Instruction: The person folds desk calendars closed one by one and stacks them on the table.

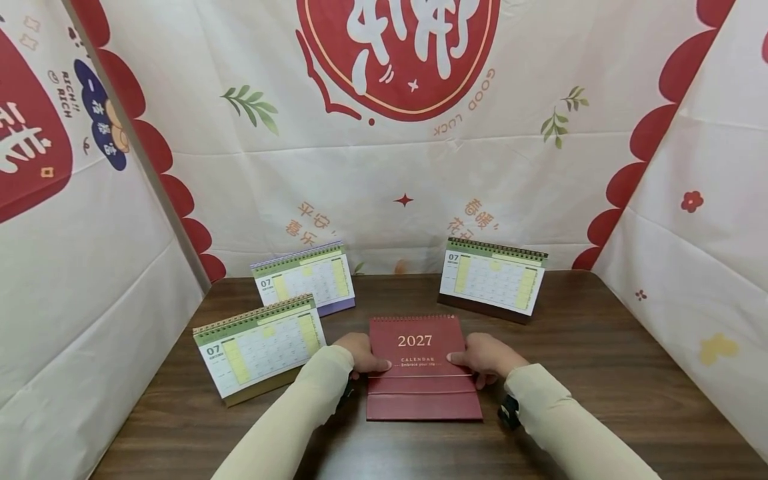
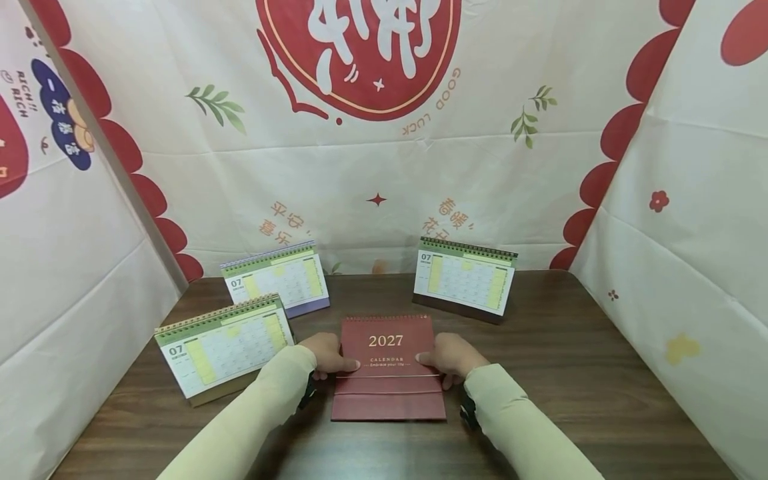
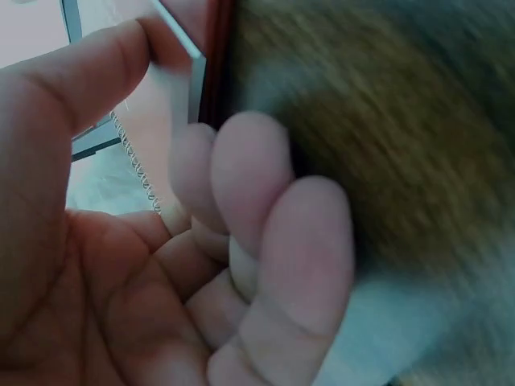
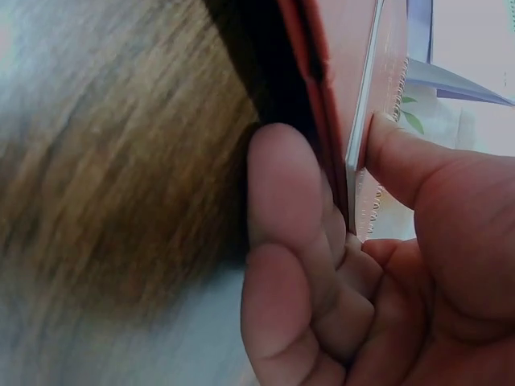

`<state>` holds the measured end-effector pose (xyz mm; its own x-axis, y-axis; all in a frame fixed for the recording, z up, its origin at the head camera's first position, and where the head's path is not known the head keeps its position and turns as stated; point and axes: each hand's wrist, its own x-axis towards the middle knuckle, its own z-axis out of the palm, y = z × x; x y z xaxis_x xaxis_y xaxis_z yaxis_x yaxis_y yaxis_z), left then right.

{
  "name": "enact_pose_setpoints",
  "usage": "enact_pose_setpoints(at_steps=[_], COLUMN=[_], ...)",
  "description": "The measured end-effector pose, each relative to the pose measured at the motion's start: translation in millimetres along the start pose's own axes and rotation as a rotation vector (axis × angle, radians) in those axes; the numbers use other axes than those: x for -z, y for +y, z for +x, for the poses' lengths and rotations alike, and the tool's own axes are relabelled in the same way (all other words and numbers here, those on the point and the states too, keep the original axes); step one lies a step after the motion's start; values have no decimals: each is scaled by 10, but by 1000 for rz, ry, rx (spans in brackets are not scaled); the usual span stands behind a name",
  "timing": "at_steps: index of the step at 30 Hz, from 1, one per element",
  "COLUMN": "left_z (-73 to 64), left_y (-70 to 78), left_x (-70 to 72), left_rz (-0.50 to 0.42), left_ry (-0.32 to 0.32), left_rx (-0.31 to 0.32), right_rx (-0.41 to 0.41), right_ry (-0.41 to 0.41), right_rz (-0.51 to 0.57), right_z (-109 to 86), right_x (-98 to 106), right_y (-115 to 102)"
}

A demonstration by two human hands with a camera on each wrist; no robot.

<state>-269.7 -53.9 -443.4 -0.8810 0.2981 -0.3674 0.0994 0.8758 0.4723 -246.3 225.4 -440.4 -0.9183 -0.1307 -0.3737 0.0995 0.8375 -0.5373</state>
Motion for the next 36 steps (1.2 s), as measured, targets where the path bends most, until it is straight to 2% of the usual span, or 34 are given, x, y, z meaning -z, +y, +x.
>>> enact_pose_setpoints(at_steps=[3, 11, 18, 22, 36], left_z=[-5, 1, 25, 48, 46], left_y=[8, -5, -35, -53, -86], left_x=[6, -45, -63, -77, -105], left_rz=[-1, 30, 46, 48, 33], left_ry=[2, 40, 35, 43, 62], left_rx=[-6, -33, -22, -39, -60], right_rx=[-6, 8, -2, -3, 33], right_ry=[11, 47, 20, 1, -8], right_rz=[-18, -183, -128, -111, -96], right_z=[-2, -4, 26, 21, 8], right_x=[0, -8, -12, 8, 15], right_y=[-11, -11, 48, 59, 31])
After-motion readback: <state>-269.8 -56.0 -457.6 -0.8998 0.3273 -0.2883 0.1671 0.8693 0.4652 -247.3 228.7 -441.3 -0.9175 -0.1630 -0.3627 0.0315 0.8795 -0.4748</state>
